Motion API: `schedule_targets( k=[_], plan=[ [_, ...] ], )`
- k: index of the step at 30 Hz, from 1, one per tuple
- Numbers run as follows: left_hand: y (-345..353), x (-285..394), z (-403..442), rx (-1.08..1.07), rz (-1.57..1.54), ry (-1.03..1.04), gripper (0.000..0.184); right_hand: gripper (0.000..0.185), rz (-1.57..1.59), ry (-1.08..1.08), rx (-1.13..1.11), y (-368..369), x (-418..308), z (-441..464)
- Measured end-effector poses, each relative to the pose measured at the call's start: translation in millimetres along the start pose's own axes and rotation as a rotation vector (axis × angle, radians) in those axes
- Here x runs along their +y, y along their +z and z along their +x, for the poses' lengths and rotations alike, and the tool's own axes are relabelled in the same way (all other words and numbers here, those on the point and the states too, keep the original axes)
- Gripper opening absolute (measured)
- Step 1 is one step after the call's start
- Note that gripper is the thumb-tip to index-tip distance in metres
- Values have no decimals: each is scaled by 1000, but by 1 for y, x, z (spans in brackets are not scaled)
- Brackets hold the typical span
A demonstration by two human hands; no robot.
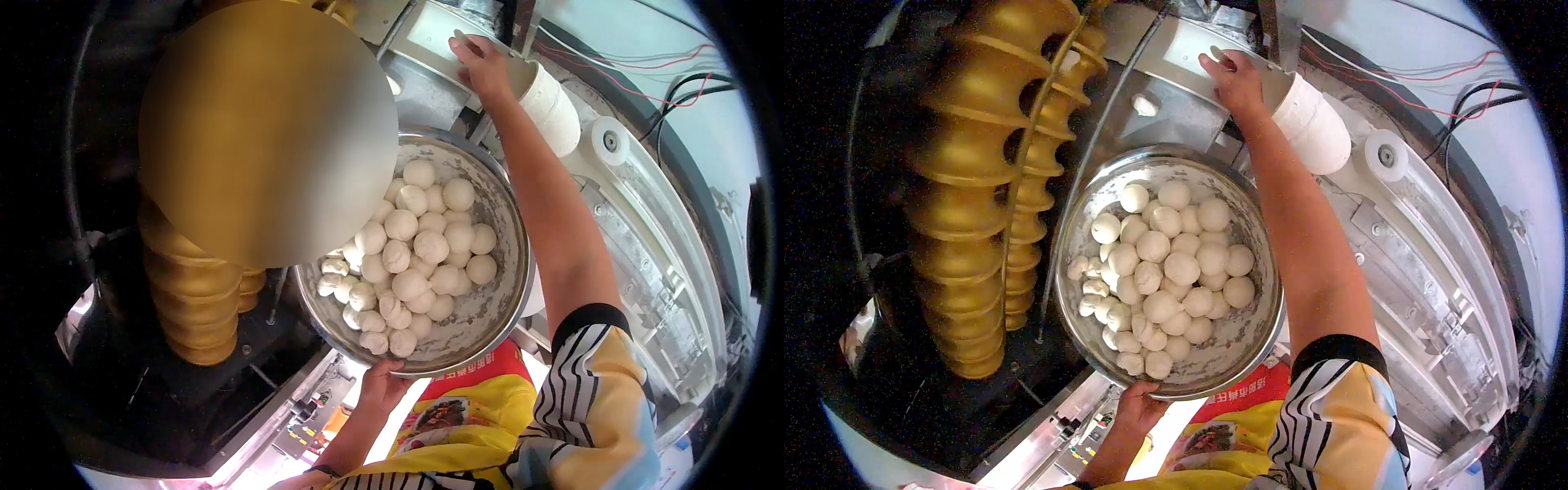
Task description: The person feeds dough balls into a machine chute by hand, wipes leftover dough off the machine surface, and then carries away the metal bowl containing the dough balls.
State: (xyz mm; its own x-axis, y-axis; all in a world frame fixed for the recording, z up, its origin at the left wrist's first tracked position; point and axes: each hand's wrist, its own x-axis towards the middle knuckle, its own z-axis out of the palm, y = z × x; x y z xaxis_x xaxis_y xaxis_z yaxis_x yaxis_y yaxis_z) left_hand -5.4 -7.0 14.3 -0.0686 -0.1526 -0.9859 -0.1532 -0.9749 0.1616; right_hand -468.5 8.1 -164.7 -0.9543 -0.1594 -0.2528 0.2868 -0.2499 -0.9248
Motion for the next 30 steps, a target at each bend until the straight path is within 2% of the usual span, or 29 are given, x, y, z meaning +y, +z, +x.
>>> schedule_targets(
  k=[13,16,22,25,28,30],
  plan=[
    [-1,-1,1,-61,3,3,57,53,-93,71,-31,-2,1,3],
    [0,-1,0,-40,-2,6,56,63,-97,-15,9,0,-2,-2],
    [0,-1,-1,-21,20,9,55,74,-414,-389,-118,5,9,2],
    [2,-1,-2,-9,24,18,56,64,-496,-541,-26,7,5,-5],
    [2,-1,-1,-23,23,35,56,50,-790,-803,-42,3,-10,-29],
    [-7,-1,3,-15,18,43,56,44,-721,-689,-306,8,-27,-62]
  ],
)
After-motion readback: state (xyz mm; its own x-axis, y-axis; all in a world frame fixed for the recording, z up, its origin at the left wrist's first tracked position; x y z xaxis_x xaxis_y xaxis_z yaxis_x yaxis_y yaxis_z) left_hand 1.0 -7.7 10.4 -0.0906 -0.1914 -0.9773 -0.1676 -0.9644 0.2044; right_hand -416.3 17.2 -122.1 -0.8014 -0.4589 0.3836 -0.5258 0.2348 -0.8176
